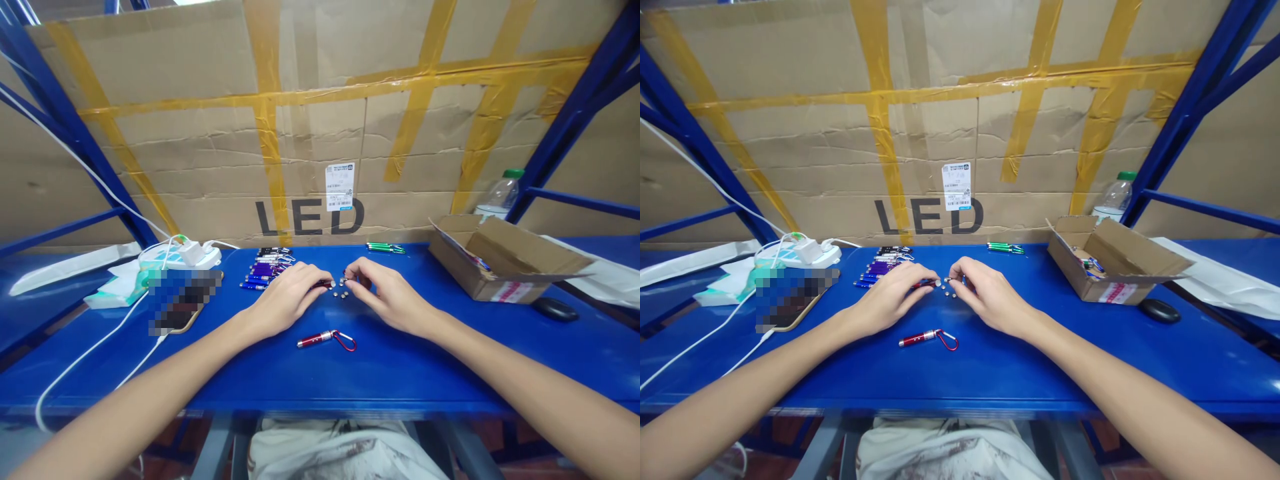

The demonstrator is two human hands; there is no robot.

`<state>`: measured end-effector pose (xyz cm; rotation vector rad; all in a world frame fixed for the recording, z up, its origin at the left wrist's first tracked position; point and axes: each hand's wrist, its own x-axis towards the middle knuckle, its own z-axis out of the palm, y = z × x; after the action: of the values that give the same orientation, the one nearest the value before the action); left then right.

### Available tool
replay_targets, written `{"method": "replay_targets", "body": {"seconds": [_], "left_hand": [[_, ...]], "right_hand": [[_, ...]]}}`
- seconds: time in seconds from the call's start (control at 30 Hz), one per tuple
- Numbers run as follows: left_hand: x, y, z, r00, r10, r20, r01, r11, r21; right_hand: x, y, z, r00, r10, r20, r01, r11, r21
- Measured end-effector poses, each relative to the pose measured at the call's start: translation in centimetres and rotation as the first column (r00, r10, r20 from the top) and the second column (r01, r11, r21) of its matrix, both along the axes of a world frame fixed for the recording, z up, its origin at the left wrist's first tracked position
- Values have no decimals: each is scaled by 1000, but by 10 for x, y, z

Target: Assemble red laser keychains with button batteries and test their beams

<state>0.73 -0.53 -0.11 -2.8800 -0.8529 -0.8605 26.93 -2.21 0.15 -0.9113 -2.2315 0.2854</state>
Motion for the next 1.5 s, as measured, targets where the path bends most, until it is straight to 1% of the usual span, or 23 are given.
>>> {"method": "replay_targets", "body": {"seconds": [0.13, 0.3, 0.4, 0.47, 0.53, 0.6, 0.67, 0.8, 0.93, 1.07, 1.2, 1.33, 1.43, 1.5], "left_hand": [[1, -1, 2, 1000, 0, 5, 0, 1000, -12], [1, -1, 3, 1000, 3, 21, -3, 1000, -30], [0, -1, 2, 1000, 6, 28, -5, 999, -40], [0, -1, 0, 1000, 5, 27, -4, 999, -37], [-1, 0, -1, 1000, 8, 15, -7, 999, -31], [-1, 1, -2, 1000, 17, -5, -17, 999, -28], [-1, 1, -2, 999, 30, -25, -31, 999, -28], [-2, 3, -4, 995, 52, -81, -56, 997, -44], [-3, 5, -7, 988, 68, -138, -77, 995, -61], [-4, 5, -9, 988, 66, -142, -77, 995, -70], [-4, 4, -8, 985, 80, -153, -94, 992, -86], [-3, 4, -7, 981, 103, -165, -119, 989, -91], [-4, 5, -8, 981, 109, -162, -123, 989, -78], [-4, 6, -9, 980, 118, -161, -130, 989, -66]], "right_hand": [[0, -2, 1, 1000, 4, 3, -4, 1000, 6], [-1, -2, 2, 999, -35, -9, 35, 999, 4], [0, 1, 0, 996, -88, 13, 88, 996, 10], [2, 5, -3, 984, -148, 94, 147, 989, 19], [5, 9, -5, 951, -210, 226, 207, 978, 37], [8, 12, -8, 898, -263, 352, 263, 963, 49], [9, 15, -9, 846, -298, 441, 308, 950, 51], [9, 15, -9, 779, -326, 536, 363, 931, 39], [8, 15, -9, 737, -356, 574, 408, 912, 41], [8, 15, -9, 740, -348, 575, 395, 917, 46], [9, 15, -8, 759, -318, 569, 361, 932, 40], [8, 14, -8, 788, -318, 528, 345, 937, 50], [7, 14, -9, 842, -277, 463, 270, 959, 82], [6, 13, -10, 883, -195, 428, 170, 981, 95]]}}
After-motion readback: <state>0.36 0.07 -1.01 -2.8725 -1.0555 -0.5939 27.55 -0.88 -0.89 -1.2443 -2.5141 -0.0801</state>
